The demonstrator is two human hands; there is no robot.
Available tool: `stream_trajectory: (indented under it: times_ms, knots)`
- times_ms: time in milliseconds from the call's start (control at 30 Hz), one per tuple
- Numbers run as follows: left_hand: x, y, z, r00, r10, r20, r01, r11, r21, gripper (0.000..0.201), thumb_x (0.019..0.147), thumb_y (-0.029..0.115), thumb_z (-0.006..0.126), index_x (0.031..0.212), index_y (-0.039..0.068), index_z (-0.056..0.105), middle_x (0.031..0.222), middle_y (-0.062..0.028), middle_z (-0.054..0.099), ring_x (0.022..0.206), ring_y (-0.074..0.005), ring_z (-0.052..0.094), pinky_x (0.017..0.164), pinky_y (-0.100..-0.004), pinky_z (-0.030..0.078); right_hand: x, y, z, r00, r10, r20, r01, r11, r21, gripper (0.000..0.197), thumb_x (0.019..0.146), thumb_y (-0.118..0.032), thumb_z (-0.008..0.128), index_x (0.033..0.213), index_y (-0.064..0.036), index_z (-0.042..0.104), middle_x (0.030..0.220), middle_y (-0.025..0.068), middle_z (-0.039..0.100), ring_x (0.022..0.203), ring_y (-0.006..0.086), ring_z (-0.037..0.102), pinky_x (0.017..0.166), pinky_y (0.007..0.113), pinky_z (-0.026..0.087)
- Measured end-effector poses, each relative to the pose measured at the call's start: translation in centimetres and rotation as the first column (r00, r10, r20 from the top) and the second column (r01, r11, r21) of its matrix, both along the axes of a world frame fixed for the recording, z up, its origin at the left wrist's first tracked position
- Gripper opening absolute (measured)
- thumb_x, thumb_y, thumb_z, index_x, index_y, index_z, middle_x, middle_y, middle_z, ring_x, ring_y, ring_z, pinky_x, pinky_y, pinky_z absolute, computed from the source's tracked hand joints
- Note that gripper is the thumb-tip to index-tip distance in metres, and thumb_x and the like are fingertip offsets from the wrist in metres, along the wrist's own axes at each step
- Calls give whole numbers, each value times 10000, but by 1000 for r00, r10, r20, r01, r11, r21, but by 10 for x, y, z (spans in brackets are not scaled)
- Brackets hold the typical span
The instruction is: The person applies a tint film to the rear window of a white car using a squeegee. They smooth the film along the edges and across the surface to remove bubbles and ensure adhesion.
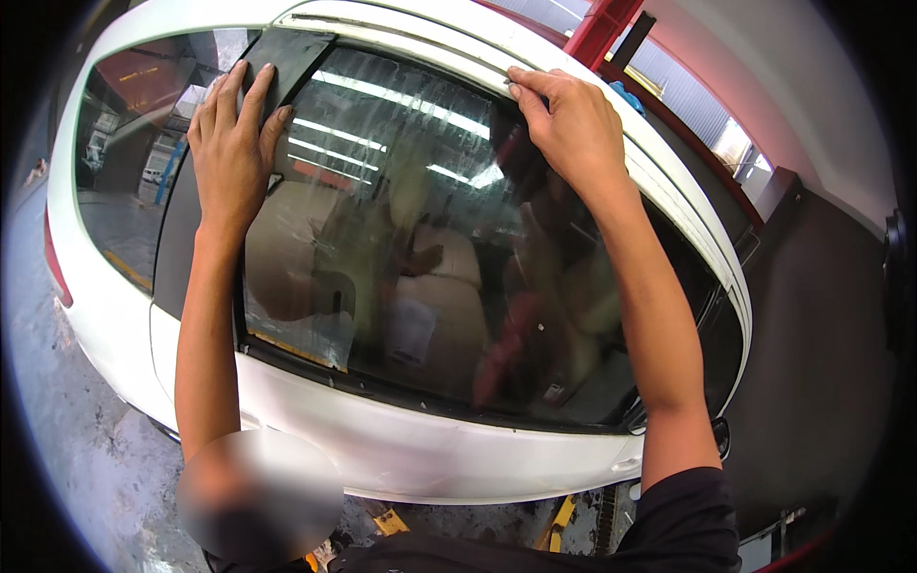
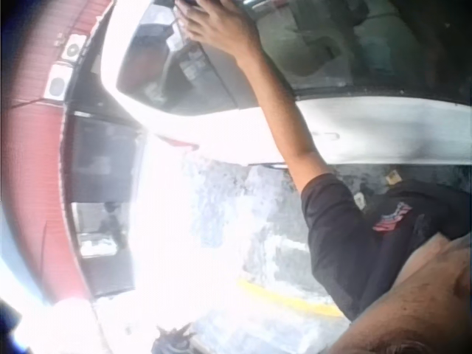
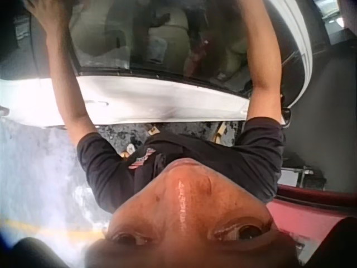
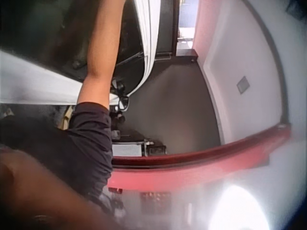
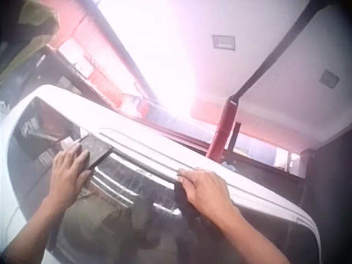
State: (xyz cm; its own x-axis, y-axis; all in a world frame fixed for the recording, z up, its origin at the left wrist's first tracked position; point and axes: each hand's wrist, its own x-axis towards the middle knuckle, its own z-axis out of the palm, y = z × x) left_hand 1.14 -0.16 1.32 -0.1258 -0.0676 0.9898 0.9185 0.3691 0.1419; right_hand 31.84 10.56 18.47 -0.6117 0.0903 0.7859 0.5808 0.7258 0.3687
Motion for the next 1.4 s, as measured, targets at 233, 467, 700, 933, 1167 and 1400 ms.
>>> stream_trajectory:
  times_ms: [233,467,700,933,1167,1400]
  knots:
    - [-2,-2,3,1000,-13,-14,13,1000,19,487,1025,368,643,1484,216,581,1518,-68,550,1399,-301,503,1144,-461,374,-12,2,-10,971,83,-225,-122,979,-166,259,999,-307,651,1168,-185,804,975,182,767,934,390,730,835,473,576]
    - [-2,-1,-2,999,-50,14,50,998,30,510,1011,389,656,1487,222,580,1516,-68,551,1390,-294,511,1153,-467,367,-24,-23,-12,958,-219,-184,187,967,-174,266,1007,-319,649,1179,-183,798,1030,170,764,945,382,728,832,489,569]
    - [-3,-3,-3,996,-85,-12,85,996,33,492,1009,384,660,1467,217,596,1509,-69,557,1388,-298,512,1144,-476,367,-35,-8,-28,930,-103,-354,50,987,-154,294,1006,-353,634,1173,-172,795,1060,204,757,997,415,719,867,490,569]
    - [0,-6,-1,995,-96,40,95,995,41,496,998,386,676,1457,212,603,1503,-77,561,1398,-298,498,1146,-484,362,-48,-20,-21,913,-204,-352,142,971,-194,308,1003,-356,638,1240,-216,775,1088,187,764,1028,395,724,893,496,564]
    - [17,-5,18,914,-398,-73,404,906,123,387,944,263,742,1307,137,694,1302,-115,636,1190,-322,598,1008,-466,426,22,-41,-27,816,2,-578,-271,884,-380,495,1008,-351,680,1325,28,681,913,105,709,827,132,608,806,291,505]
    - [115,48,107,767,-609,-200,603,792,-100,262,939,246,743,1166,120,773,1160,-77,691,1089,-305,638,966,-449,471,99,-62,-106,804,-13,-594,-378,760,-529,417,998,-186,666,1362,17,653,1246,205,735,1156,231,697,1011,341,505]
